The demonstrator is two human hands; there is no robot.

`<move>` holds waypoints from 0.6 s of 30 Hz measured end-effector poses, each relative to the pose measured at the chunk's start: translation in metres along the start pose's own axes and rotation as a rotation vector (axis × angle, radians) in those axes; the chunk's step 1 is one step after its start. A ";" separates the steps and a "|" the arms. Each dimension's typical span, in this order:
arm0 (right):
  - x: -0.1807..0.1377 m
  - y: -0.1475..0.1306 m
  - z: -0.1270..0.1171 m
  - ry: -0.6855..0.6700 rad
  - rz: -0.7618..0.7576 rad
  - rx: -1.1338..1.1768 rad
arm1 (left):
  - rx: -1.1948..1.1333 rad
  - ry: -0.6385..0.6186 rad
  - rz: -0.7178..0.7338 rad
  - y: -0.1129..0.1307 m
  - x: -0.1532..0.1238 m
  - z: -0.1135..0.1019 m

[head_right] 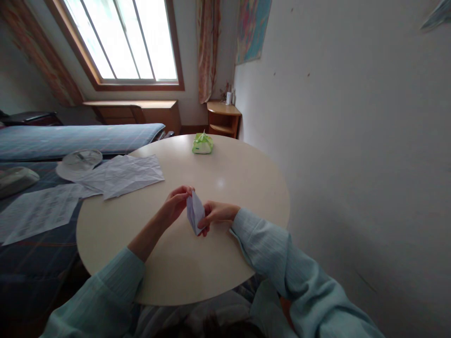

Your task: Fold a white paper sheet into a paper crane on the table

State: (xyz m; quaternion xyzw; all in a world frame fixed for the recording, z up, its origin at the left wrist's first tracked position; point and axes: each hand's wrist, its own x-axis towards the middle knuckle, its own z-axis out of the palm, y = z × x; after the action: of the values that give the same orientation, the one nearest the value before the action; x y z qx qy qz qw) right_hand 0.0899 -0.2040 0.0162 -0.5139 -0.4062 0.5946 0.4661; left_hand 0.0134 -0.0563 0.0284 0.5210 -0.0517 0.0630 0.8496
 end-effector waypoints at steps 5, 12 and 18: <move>0.000 0.000 0.000 0.004 0.006 0.005 | -0.007 0.007 0.002 0.001 0.000 0.003; 0.000 -0.001 0.000 0.015 0.009 0.007 | -0.010 -0.008 0.013 0.002 0.000 0.003; 0.000 -0.002 0.001 0.014 0.004 0.003 | -0.005 -0.004 0.008 0.000 0.001 0.001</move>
State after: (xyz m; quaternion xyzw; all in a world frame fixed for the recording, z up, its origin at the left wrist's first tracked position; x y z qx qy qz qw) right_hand 0.0897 -0.2039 0.0180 -0.5179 -0.4011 0.5927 0.4686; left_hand 0.0142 -0.0566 0.0291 0.5188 -0.0555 0.0651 0.8506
